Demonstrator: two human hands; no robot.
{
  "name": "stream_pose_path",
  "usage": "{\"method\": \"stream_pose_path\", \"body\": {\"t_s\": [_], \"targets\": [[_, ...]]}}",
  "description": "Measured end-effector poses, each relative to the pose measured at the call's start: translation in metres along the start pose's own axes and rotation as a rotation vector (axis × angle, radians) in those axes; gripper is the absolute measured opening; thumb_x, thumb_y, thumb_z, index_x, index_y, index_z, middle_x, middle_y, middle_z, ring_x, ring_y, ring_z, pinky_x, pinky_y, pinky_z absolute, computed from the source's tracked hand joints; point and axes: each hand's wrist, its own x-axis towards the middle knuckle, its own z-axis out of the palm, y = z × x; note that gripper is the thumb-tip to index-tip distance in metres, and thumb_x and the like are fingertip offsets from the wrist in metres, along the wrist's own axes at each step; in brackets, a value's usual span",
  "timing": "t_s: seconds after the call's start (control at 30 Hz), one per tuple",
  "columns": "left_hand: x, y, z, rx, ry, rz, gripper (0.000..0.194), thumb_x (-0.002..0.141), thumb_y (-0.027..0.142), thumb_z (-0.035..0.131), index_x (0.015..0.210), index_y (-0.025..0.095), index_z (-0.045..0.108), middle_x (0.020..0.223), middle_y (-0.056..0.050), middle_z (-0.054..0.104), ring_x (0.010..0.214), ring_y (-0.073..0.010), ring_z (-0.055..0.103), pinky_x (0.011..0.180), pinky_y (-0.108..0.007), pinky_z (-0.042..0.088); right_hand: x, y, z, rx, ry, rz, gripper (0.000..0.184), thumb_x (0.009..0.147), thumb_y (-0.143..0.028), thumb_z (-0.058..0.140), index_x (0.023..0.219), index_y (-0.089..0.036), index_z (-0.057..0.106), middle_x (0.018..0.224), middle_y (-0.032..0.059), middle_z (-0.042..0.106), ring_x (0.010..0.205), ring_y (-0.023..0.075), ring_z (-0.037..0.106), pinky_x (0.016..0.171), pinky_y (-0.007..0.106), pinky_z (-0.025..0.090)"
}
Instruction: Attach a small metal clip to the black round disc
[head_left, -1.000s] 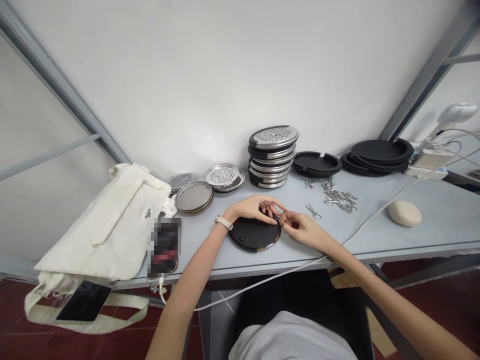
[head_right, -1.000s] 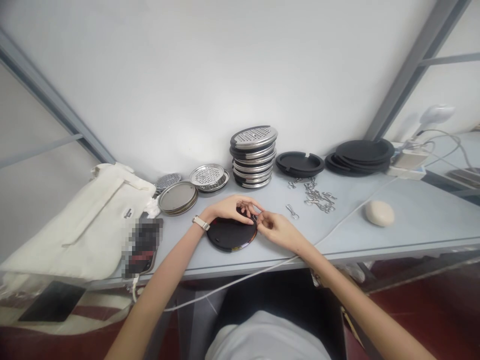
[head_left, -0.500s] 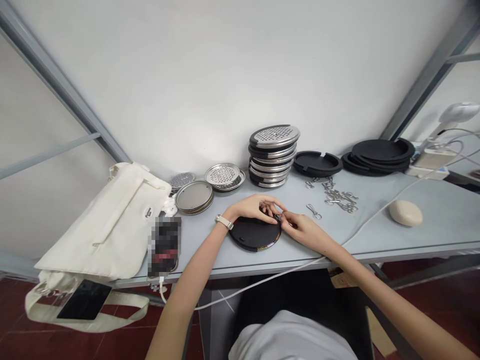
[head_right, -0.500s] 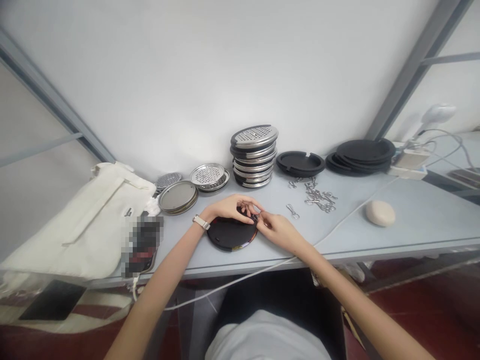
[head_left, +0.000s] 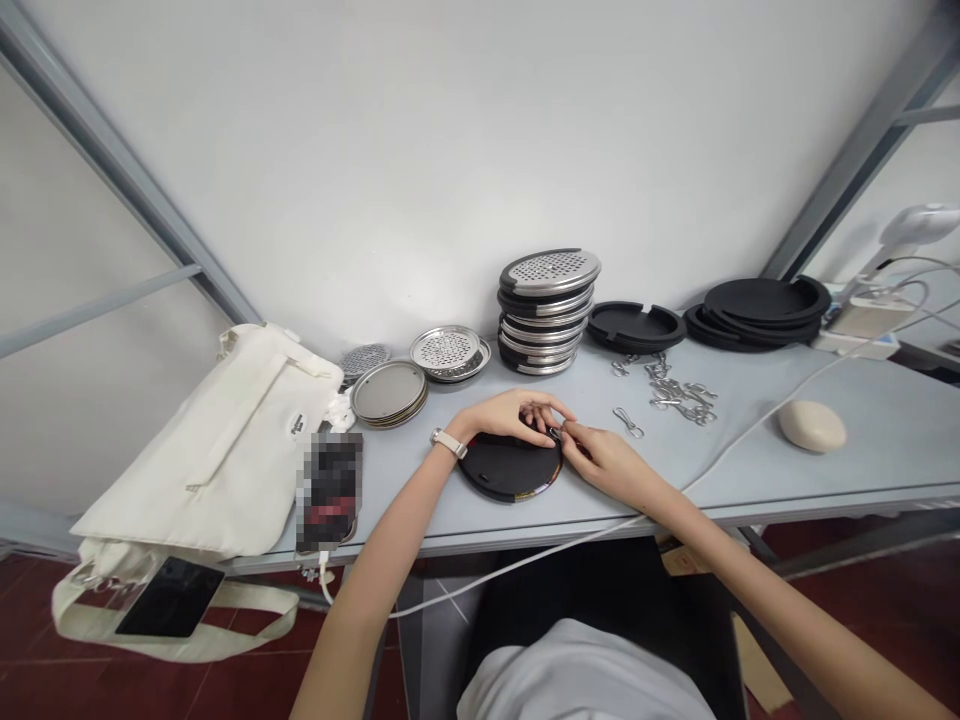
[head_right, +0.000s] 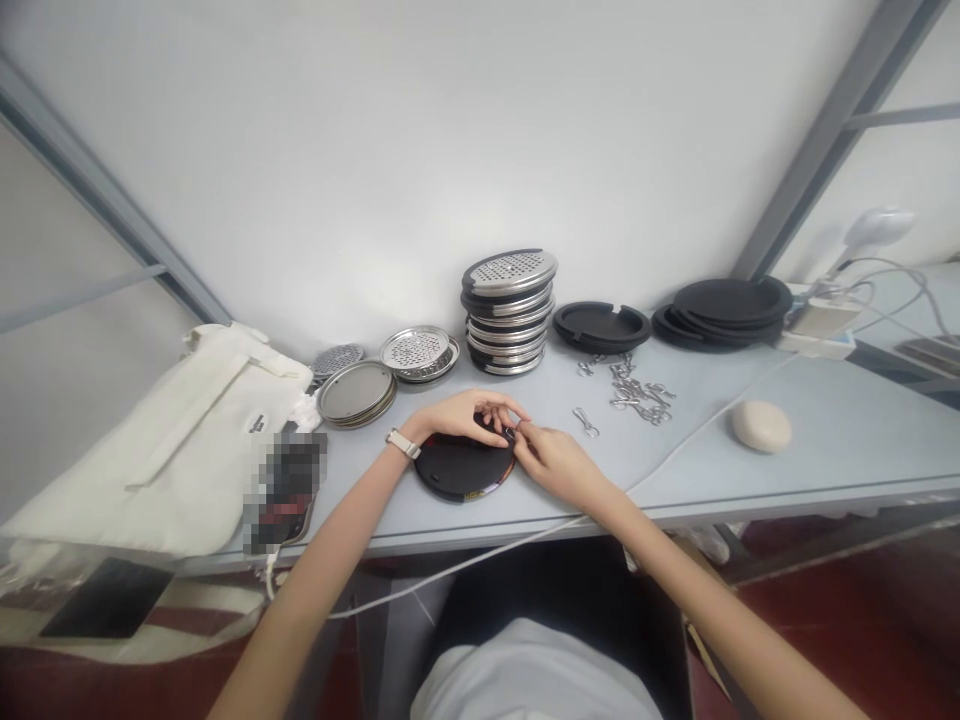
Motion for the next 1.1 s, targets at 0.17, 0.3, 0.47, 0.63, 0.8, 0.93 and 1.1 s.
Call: {"method": "stream_pose_path", "body": {"t_s": [0.17,0.3,0.47,0.63,0.8,0.93,1.1], "targets": [[0.0003,0.0004,0.0001,0.018,0.001,0.005,0.045,0.073,0.024,0.076,0.116,0.017,0.064,0.089,-0.004,0.063,0.081,-0.0116,0.056,0.077,-0.025,0.045,0.0010,-0.0002,0.0003,-0.052,-0.007,-0.044,0.027,0.095,-0.028,0.029,0.081,-0.020,0.051,0.070,0.0052,0.062,0.058,0.0174,0.055,0.059,0.027,0.035],[-0.0002,0.0007,0.0001,0.011,0.006,-0.017,0.046,0.071,0.026,0.077,0.115,0.017,0.064,0.093,-0.005,0.065,0.081,-0.0116,0.057,0.079,-0.026,0.045,0.0005,-0.0007,-0.0015,-0.037,-0.008,-0.052,0.029,0.095,-0.029,0.030,0.078,-0.020,0.052,0.068,0.0046,0.062,0.058,0.0167,0.055,0.059,0.026,0.035],[-0.0003,-0.0001,-0.0002,0.005,-0.005,0.003,0.046,0.073,0.025,0.076,0.116,0.016,0.064,0.100,-0.008,0.066,0.083,-0.0119,0.058,0.081,-0.027,0.046,0.0011,-0.0012,-0.0025,-0.021,-0.011,-0.052,0.030,0.094,-0.029,0.034,0.072,-0.020,0.051,0.064,0.0025,0.059,0.055,0.0151,0.052,0.057,0.025,0.035],[-0.0005,0.0019,0.0007,-0.002,0.009,-0.027,0.046,0.072,0.024,0.077,0.116,0.017,0.064,0.102,-0.008,0.067,0.085,-0.0121,0.059,0.083,-0.027,0.046,-0.0008,-0.0003,-0.0027,-0.017,-0.018,-0.049,0.031,0.095,-0.031,0.035,0.071,-0.020,0.051,0.061,0.0019,0.057,0.053,0.0143,0.050,0.055,0.024,0.034],[-0.0012,0.0041,0.0013,-0.008,0.026,-0.047,0.047,0.070,0.025,0.078,0.115,0.018,0.065,0.102,-0.008,0.068,0.086,-0.0127,0.060,0.084,-0.028,0.046,-0.0015,0.0010,-0.0021,-0.018,-0.004,-0.060,0.030,0.094,-0.030,0.036,0.071,-0.019,0.051,0.061,0.0020,0.057,0.052,0.0139,0.050,0.054,0.024,0.034],[-0.0014,0.0031,0.0008,-0.007,0.020,-0.014,0.047,0.070,0.026,0.078,0.114,0.017,0.065,0.103,-0.009,0.069,0.085,-0.0128,0.060,0.083,-0.028,0.046,-0.0007,-0.0003,-0.0012,-0.015,0.008,-0.056,0.029,0.093,-0.030,0.037,0.069,-0.020,0.051,0.061,0.0023,0.058,0.052,0.0140,0.050,0.052,0.024,0.034],[-0.0012,0.0026,0.0005,-0.005,0.028,-0.056,0.046,0.070,0.023,0.078,0.114,0.017,0.065,0.103,-0.009,0.068,0.085,-0.0127,0.060,0.082,-0.027,0.047,-0.0001,-0.0007,0.0004,-0.031,0.024,-0.041,0.029,0.092,-0.031,0.039,0.068,-0.020,0.050,0.060,0.0025,0.058,0.051,0.0144,0.050,0.053,0.025,0.035]]}}
